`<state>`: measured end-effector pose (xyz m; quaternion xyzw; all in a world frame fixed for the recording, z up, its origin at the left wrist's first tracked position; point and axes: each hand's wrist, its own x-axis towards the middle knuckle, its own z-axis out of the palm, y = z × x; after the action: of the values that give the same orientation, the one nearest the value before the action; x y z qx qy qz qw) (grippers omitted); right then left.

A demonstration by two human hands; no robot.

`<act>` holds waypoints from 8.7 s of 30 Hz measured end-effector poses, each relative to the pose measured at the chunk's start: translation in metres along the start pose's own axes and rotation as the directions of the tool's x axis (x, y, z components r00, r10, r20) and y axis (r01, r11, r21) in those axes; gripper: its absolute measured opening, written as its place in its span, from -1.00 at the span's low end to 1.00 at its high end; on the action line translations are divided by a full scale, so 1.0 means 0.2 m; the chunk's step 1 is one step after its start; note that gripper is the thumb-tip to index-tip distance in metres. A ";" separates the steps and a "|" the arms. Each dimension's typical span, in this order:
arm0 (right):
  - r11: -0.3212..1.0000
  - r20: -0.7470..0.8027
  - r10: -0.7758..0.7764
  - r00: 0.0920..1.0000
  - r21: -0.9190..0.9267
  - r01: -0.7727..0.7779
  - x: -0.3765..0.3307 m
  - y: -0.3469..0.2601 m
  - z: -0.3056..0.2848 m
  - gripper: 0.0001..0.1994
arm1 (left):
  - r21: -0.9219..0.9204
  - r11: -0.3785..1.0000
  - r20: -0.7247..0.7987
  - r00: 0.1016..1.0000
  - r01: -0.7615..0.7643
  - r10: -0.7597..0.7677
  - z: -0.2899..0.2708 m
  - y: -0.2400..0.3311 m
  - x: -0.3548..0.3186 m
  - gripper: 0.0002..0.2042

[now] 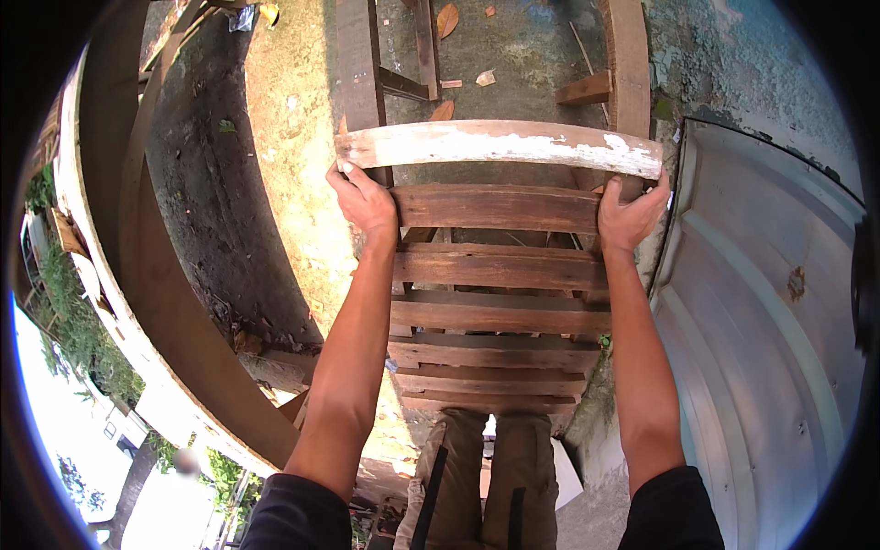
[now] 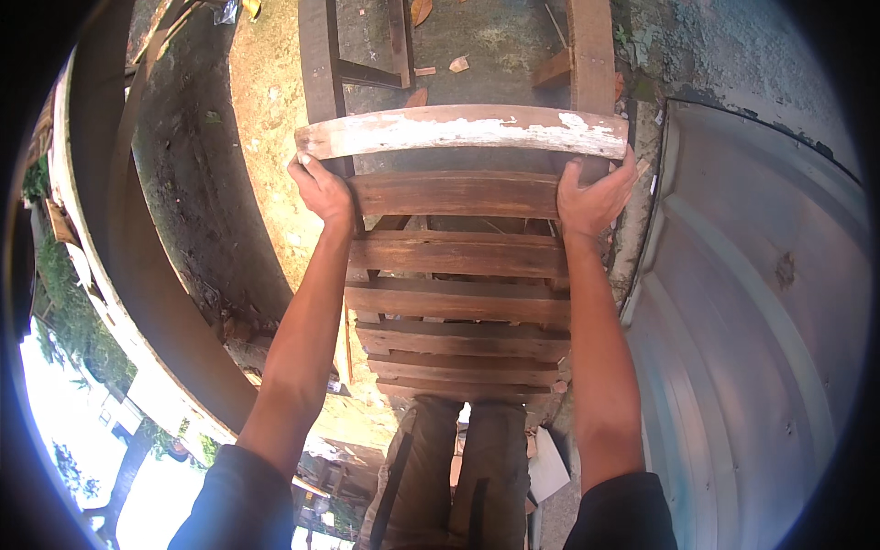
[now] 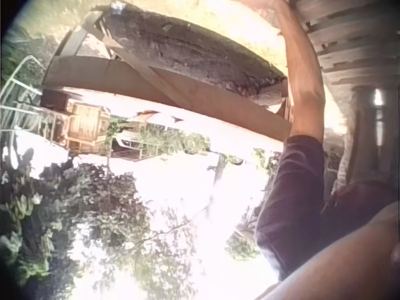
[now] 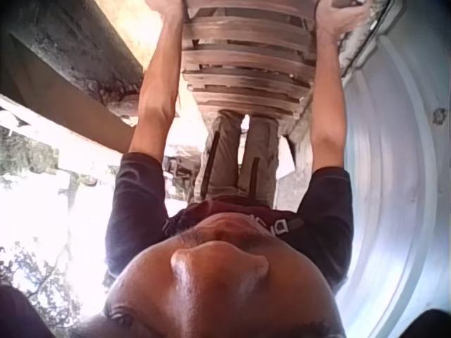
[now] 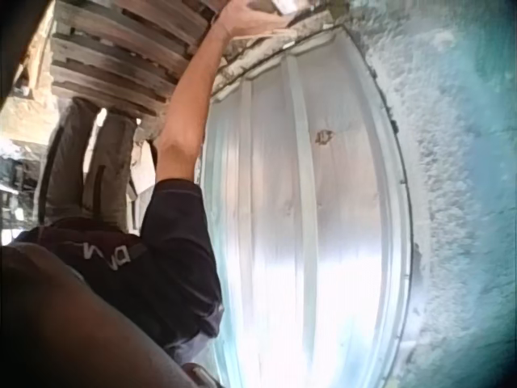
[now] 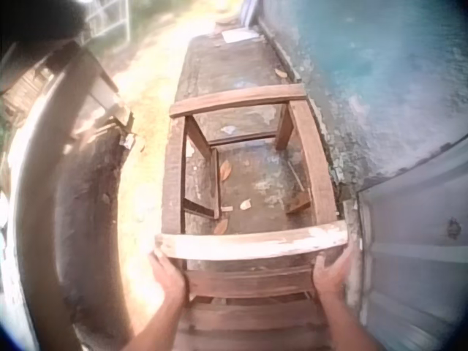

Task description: The person sits on the ground and uses a hand saw to cut wooden planks from a pallet. They repeatedly position planks, saw through them, and remove the cut pieces.

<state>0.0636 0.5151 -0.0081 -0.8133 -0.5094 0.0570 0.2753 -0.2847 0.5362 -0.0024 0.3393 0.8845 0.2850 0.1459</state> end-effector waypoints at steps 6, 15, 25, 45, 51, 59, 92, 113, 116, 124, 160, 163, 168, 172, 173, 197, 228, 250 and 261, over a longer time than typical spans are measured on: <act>0.999 0.011 0.030 1.000 -0.043 -0.029 0.00 0.00 0.00 -0.22 | -0.007 1.000 -0.001 1.000 0.015 -0.015 -0.01 0.02 -0.01 -0.58; 0.996 0.049 0.081 0.996 -0.039 -0.079 0.00 -0.02 0.01 -0.18 | 0.111 0.993 0.009 0.999 -0.040 0.039 0.02 0.02 -0.01 -0.36; 0.994 0.059 0.067 0.996 -0.087 -0.062 0.00 0.02 0.01 -0.15 | 0.016 1.000 0.068 0.998 -0.003 0.002 0.00 0.00 0.01 -0.32; 0.996 0.037 0.043 0.998 -0.082 -0.040 0.01 -0.05 -0.02 -0.24 | 0.202 0.976 0.051 0.996 -0.085 0.076 -0.02 0.06 -0.01 -0.03; 0.990 0.069 0.109 0.992 -0.095 -0.102 0.03 -0.06 -0.03 -0.26 | 0.068 0.997 0.000 1.000 -0.031 0.031 -0.01 0.03 0.00 -0.29; 0.992 0.079 0.119 0.990 -0.055 -0.115 0.00 0.00 0.00 -0.21 | -0.289 0.944 -0.102 0.985 -0.161 0.137 0.03 -0.06 0.03 -0.55; 0.979 0.099 0.185 0.978 -0.111 -0.174 0.01 -0.03 0.01 -0.26 | -0.048 0.993 -0.079 0.991 0.106 -0.110 0.01 0.00 0.05 -0.50; 0.981 0.073 0.184 0.980 -0.068 -0.180 -0.01 0.00 0.01 -0.33 | -0.015 0.999 -0.083 0.996 0.032 -0.033 0.02 0.00 0.05 -0.45; 0.983 0.064 0.177 0.982 -0.063 -0.173 0.00 0.01 0.01 -0.33 | -0.041 0.999 -0.063 0.998 0.006 -0.008 0.01 -0.01 0.04 -0.45; 0.981 0.045 0.187 0.981 -0.064 -0.184 0.00 -0.01 0.00 -0.33 | -0.025 0.999 -0.007 0.999 0.035 -0.035 -0.01 0.00 0.04 -0.44; 0.962 0.057 0.079 0.995 0.258 -0.091 -1.17 0.03 -0.68 -0.34 | -0.278 0.707 0.375 0.604 -0.650 0.703 -0.36 -0.28 -0.73 -0.39; 0.940 0.127 0.239 0.963 0.219 -0.262 -1.73 0.18 -1.06 -0.41 | -0.275 0.754 0.685 0.429 -0.597 0.589 -0.59 -0.44 -1.44 -0.34; 0.762 0.139 0.616 0.776 0.145 -0.631 -2.28 0.42 -1.47 -0.51 | -0.433 0.700 0.794 0.126 -0.567 0.594 -0.78 -0.65 -2.18 -0.31; 0.549 0.055 0.818 0.573 0.226 -0.805 -2.47 0.62 -1.52 -0.64 | -0.391 0.645 0.844 0.023 -0.657 0.535 -0.75 -0.65 -2.39 -0.30; 0.420 0.069 0.884 0.462 0.318 -0.850 -2.56 0.71 -1.49 -0.66 | -0.389 0.606 0.848 -0.012 -0.694 0.530 -0.74 -0.67 -2.40 -0.30; -0.688 0.750 0.594 -0.292 0.285 -0.668 -3.25 1.84 0.21 -0.61 | -0.266 0.153 0.679 -0.072 -0.952 0.731 -0.61 -0.91 -2.41 -0.19; 0.368 0.248 0.657 0.712 0.718 -0.590 -1.61 0.23 -1.76 -0.75 | -0.282 0.478 0.574 0.253 -0.832 0.779 -0.38 -0.09 -1.42 -0.51; 0.761 0.238 0.214 0.947 0.568 -0.314 -0.77 0.00 -1.03 -0.69 | 0.138 0.559 0.419 0.560 -0.818 0.715 0.62 0.82 -0.76 -0.46; 0.666 0.389 0.253 0.886 0.594 -0.451 -0.64 -0.02 -0.83 -0.59 | 0.191 0.523 0.419 0.551 -0.831 0.722 0.65 0.82 -0.75 -0.51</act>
<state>0.0620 0.3423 0.1108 -0.7267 -0.3184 0.3999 0.4590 -0.0330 0.5858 0.0029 0.7596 0.6401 0.0963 0.0623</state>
